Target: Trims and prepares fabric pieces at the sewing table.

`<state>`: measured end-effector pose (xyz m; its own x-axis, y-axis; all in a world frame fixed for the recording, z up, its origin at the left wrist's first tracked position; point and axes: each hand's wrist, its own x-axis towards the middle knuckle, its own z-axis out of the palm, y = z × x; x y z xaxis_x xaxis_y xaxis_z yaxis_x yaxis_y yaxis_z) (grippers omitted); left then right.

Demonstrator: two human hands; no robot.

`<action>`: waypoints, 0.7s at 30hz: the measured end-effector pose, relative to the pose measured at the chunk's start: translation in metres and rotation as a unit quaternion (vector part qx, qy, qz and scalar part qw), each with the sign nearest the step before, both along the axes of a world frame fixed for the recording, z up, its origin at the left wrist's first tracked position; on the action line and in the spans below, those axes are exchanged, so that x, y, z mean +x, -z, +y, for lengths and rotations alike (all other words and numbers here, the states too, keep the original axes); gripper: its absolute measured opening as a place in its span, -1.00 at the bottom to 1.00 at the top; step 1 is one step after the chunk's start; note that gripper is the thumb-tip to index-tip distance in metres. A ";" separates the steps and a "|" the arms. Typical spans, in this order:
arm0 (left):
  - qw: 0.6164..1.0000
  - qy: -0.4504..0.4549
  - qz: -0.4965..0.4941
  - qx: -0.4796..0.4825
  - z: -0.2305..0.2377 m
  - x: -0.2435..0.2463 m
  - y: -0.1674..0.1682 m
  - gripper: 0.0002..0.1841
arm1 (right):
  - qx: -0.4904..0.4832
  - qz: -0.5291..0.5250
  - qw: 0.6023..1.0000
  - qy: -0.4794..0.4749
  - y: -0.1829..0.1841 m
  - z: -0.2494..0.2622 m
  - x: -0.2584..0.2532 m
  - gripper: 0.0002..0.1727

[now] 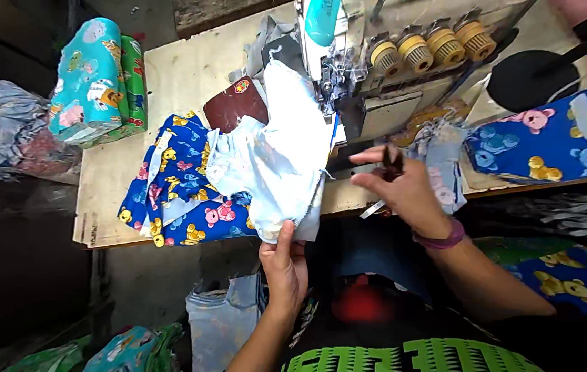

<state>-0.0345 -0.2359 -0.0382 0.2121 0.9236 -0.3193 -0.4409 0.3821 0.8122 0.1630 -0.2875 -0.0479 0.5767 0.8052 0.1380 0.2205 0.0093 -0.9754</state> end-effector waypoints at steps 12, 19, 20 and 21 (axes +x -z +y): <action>0.992 -0.055 0.040 0.105 -0.012 -0.013 0.003 -0.82 | 0.035 -0.007 0.999 0.013 -0.002 0.009 0.010 -0.78; 0.993 0.035 -0.073 -0.087 -0.015 -0.018 -0.006 -0.84 | -0.078 0.287 0.909 -0.291 -0.002 0.034 0.017 -0.85; 0.992 0.034 -0.070 -0.103 -0.014 -0.018 -0.005 -0.83 | -0.072 0.310 0.901 -0.296 -0.002 0.035 0.019 -0.82; 0.992 0.025 -0.054 -0.109 -0.012 -0.019 -0.003 -0.81 | -0.072 0.322 0.899 -0.288 -0.005 0.034 0.022 -0.82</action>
<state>-0.0534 -0.2478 -0.0355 0.3003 0.8228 -0.4825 -0.4967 0.5667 0.6573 0.1848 -0.2530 -0.0433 -0.0191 0.9785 -0.2052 -0.3904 -0.1962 -0.8995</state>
